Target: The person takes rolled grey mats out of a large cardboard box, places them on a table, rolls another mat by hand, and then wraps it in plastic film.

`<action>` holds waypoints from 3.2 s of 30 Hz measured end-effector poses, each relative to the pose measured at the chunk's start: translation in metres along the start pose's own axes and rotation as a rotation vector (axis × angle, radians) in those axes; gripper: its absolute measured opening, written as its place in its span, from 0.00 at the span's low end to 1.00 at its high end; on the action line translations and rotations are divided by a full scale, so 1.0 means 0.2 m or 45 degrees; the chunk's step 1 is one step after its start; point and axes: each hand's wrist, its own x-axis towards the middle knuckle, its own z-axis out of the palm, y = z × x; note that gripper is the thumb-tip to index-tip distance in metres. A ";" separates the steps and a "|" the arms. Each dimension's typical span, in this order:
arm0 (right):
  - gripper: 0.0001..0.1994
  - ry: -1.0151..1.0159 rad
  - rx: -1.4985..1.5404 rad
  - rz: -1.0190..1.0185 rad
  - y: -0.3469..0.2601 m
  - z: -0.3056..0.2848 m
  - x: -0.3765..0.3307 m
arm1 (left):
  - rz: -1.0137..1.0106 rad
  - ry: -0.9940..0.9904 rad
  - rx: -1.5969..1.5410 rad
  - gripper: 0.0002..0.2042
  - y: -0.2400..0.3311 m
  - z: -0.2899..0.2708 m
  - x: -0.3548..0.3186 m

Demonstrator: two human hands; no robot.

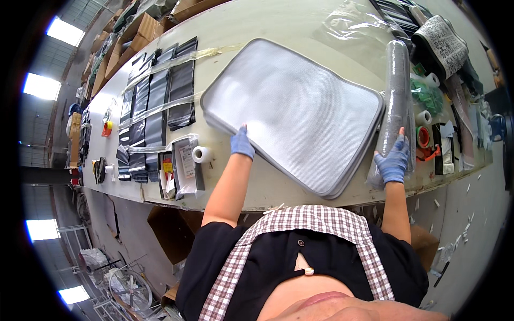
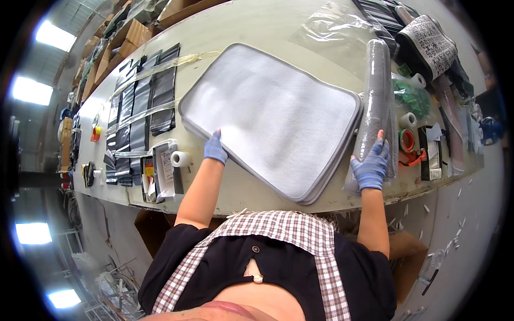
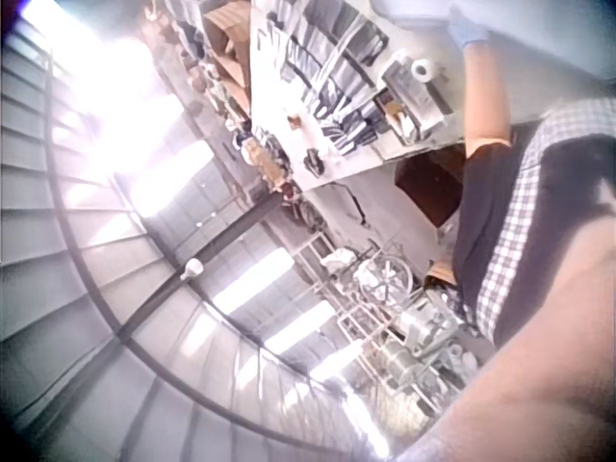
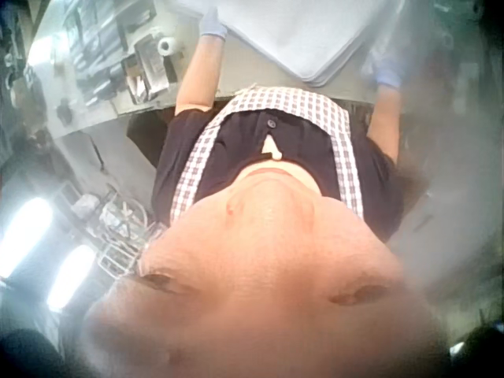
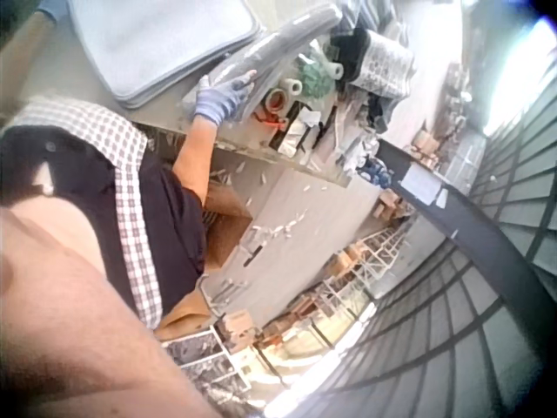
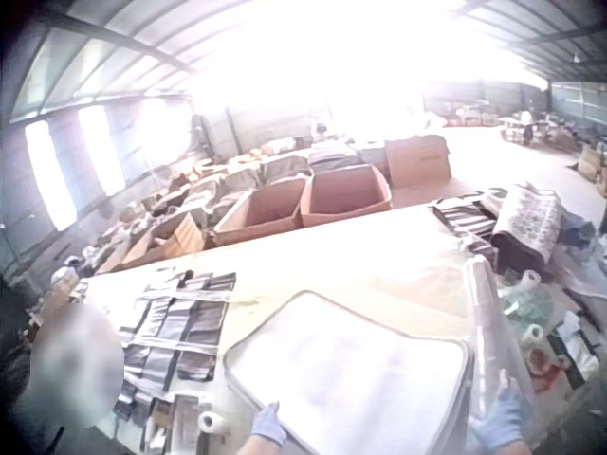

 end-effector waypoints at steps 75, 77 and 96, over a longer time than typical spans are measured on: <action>0.17 -0.036 0.934 -2.225 -1.13 -1.57 -0.30 | 2.290 -1.876 0.649 0.20 1.07 0.11 -2.03; 0.12 -0.102 0.972 -2.229 -1.15 -1.59 -0.31 | 2.316 -1.828 0.690 0.17 1.09 0.10 -2.06; 0.13 0.520 0.346 -2.577 -1.08 -1.59 -0.28 | 2.950 -1.238 0.443 0.18 1.02 -0.07 -2.03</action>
